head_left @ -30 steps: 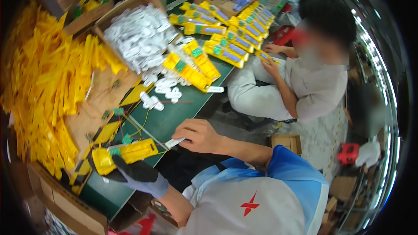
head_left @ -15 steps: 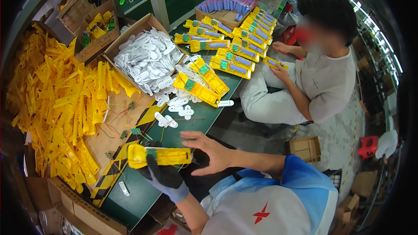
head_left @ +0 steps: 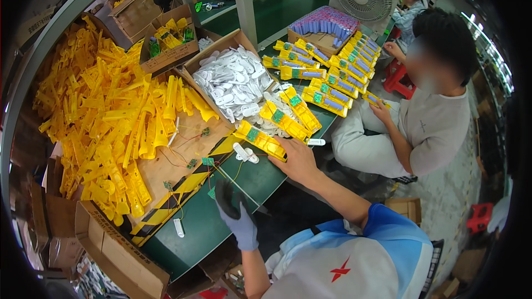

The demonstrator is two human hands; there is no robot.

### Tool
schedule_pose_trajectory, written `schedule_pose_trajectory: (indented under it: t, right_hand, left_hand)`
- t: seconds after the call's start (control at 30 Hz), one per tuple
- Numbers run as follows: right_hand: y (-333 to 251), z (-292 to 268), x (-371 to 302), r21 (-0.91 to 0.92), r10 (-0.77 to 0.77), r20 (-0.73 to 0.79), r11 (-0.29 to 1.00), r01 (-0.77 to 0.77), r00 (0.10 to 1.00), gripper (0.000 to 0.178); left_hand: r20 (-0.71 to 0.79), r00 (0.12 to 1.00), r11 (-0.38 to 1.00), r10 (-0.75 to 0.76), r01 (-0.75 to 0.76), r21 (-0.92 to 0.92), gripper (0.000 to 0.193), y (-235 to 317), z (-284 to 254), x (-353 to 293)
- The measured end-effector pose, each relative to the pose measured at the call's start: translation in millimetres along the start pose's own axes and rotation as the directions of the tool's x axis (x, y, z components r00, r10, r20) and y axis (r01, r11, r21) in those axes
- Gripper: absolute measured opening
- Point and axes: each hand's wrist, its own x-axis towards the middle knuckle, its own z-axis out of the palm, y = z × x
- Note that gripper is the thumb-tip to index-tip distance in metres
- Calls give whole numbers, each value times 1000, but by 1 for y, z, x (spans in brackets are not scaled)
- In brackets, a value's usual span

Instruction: Assembling the internal PCB and battery cover into yellow handheld device housings.

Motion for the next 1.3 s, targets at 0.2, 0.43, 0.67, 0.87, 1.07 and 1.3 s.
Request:
schedule_pose_trajectory:
  t: [0.2, 0.43, 0.67, 0.87, 1.07, 1.3]
  right_hand:
    - [-2, 28, 10, -63, -155, 23, 986, 157, 988, 56]
    - [-14, 26, 9, -210, -254, -119, 951, 226, 960, 53]
    - [-65, 42, 5, 83, -432, 13, 899, 430, 902, 39]
    - [-107, 92, 61, 192, -257, 304, 960, 205, 917, 34]
    - [-117, 103, 82, 357, -252, 362, 927, 116, 897, 26]
    - [-140, 94, 74, 794, -272, 385, 585, -166, 882, 17]
  left_hand:
    - [65, 951, 650, 301, -254, 717, 48, -27, -76, -41]
    - [2, 966, 631, 259, -171, 757, 49, -23, -103, -37]
    - [-83, 980, 583, 182, -40, 812, 42, -7, -82, -24]
    - [10, 959, 504, 283, -157, 849, 38, -32, -69, -26]
    - [-155, 900, 593, 407, -131, 795, 34, -41, -73, -29]
    - [-339, 815, 653, 470, -63, 754, 39, -24, -101, -39]
